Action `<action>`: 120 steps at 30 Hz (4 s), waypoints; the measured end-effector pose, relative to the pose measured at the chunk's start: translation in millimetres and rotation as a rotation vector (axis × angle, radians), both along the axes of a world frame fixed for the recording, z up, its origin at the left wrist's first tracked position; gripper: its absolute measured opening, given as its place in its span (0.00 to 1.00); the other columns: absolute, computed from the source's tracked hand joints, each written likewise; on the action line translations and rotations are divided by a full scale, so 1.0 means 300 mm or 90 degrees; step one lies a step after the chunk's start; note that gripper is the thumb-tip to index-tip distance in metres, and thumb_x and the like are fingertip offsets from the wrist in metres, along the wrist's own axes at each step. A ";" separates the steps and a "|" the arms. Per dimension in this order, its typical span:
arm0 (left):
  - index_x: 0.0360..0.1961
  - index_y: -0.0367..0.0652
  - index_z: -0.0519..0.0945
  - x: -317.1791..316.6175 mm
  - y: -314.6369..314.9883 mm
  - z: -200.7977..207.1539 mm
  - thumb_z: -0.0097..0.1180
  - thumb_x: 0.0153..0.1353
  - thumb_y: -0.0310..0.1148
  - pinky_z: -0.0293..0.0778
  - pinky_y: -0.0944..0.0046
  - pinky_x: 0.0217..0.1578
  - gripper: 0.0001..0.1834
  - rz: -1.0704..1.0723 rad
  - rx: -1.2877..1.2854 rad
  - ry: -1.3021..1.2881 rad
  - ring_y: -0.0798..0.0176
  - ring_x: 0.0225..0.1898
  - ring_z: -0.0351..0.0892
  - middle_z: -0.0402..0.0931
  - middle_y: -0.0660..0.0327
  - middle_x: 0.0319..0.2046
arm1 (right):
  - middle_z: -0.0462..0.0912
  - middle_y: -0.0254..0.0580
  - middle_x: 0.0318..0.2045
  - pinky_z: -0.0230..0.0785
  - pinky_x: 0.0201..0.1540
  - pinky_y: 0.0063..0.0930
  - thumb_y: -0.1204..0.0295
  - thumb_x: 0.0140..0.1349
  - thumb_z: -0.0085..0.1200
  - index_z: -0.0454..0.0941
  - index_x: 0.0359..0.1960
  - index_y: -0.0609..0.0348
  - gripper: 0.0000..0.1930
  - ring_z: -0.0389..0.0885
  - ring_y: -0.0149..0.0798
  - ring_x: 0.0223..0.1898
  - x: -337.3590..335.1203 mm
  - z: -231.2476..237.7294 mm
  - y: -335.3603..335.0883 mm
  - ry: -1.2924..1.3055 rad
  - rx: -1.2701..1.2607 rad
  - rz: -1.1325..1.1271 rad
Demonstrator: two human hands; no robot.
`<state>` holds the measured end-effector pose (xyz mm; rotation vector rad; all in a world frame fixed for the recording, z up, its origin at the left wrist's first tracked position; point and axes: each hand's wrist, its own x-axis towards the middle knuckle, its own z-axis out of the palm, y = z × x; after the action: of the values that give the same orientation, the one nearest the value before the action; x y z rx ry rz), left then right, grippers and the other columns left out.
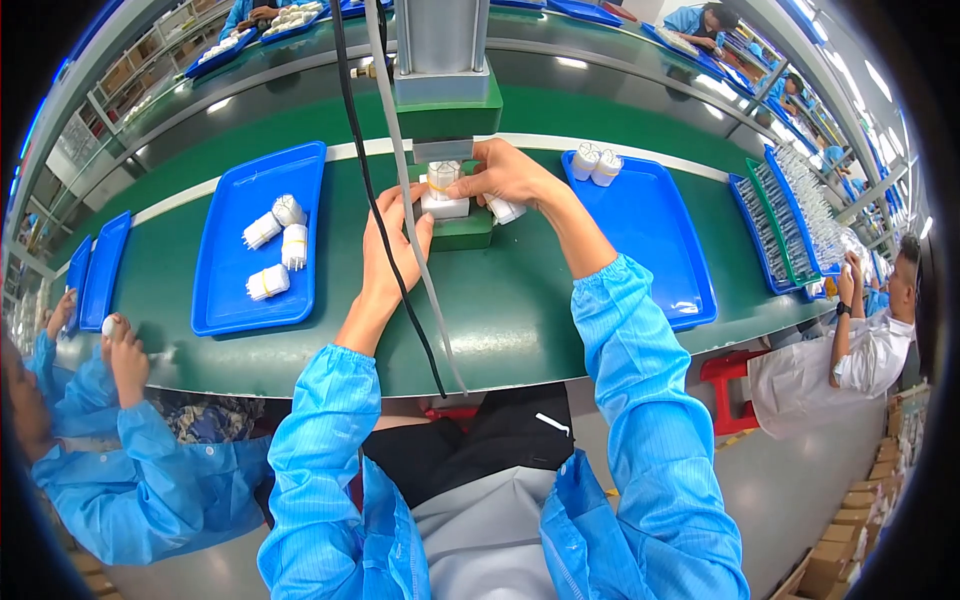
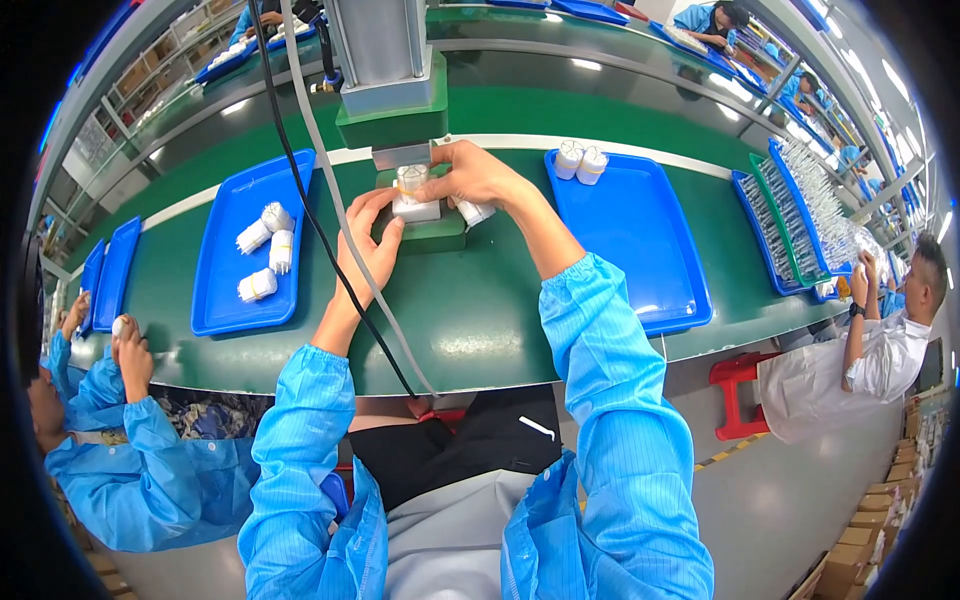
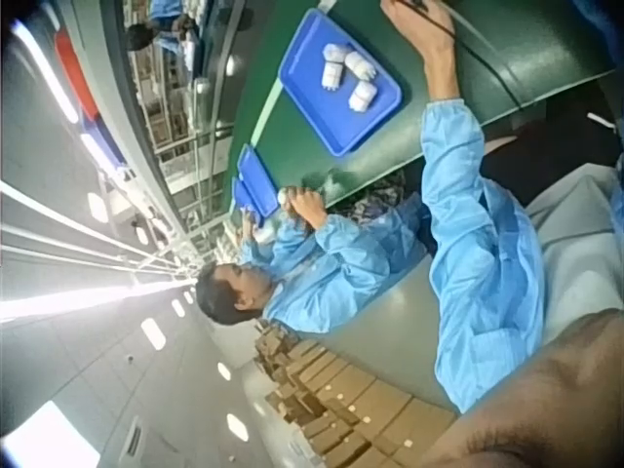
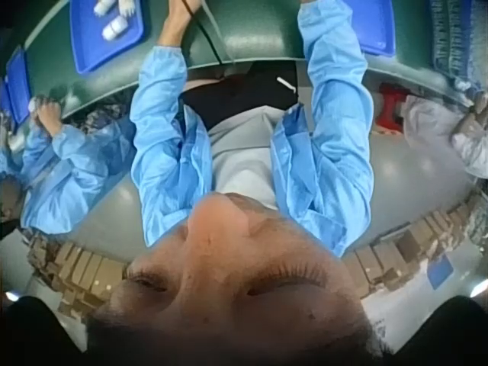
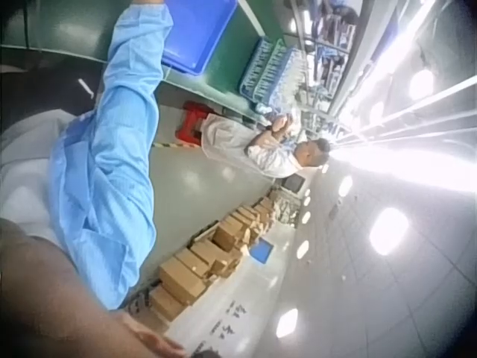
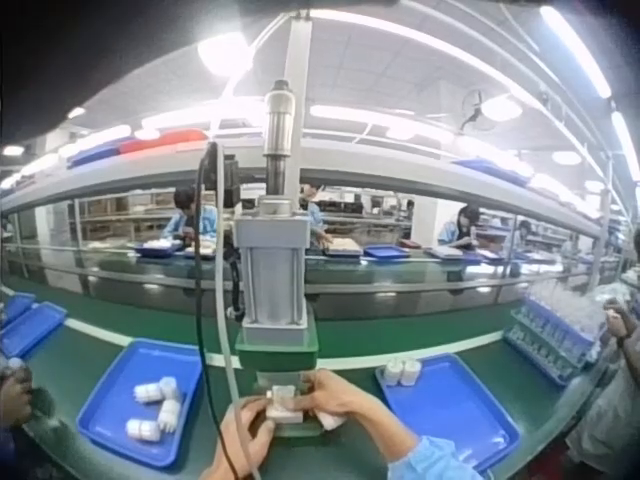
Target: The person assembles small white plastic components using a manual press and a hand tool on a factory assembly line, then inspects the assembled components.
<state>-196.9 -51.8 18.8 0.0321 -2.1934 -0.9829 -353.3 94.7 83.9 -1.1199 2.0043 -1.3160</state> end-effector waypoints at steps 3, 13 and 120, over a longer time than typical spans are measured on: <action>0.54 0.39 0.78 -0.009 -0.002 0.012 0.60 0.56 0.27 0.72 0.52 0.55 0.22 0.004 0.044 0.002 0.46 0.54 0.75 0.75 0.48 0.53 | 0.84 0.42 0.38 0.69 0.26 0.23 0.68 0.53 0.70 0.78 0.52 0.66 0.26 0.75 0.27 0.24 0.031 -0.014 0.006 -0.006 -0.003 -0.007; 0.52 0.32 0.79 -0.122 -0.032 -0.026 0.64 0.61 0.41 0.75 0.61 0.45 0.25 -0.023 0.164 0.006 0.58 0.41 0.80 0.80 0.50 0.44 | 0.77 0.46 0.56 0.74 0.50 0.36 0.67 0.56 0.60 0.77 0.59 0.52 0.26 0.82 0.46 0.48 0.197 -0.099 0.055 0.185 -0.076 -0.217; 0.50 0.40 0.79 0.245 0.079 -0.027 0.68 0.49 0.28 0.75 0.61 0.39 0.25 -0.010 -0.006 -0.114 0.57 0.35 0.77 0.78 0.55 0.37 | 0.83 0.43 0.44 0.73 0.52 0.29 0.74 0.53 0.66 0.75 0.57 0.66 0.28 0.81 0.33 0.45 0.246 -0.130 0.030 0.030 -0.340 -0.283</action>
<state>-123.5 -28.2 10.6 0.1020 -2.3634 -1.0122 -279.5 103.8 44.7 -0.9449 2.0694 -2.1641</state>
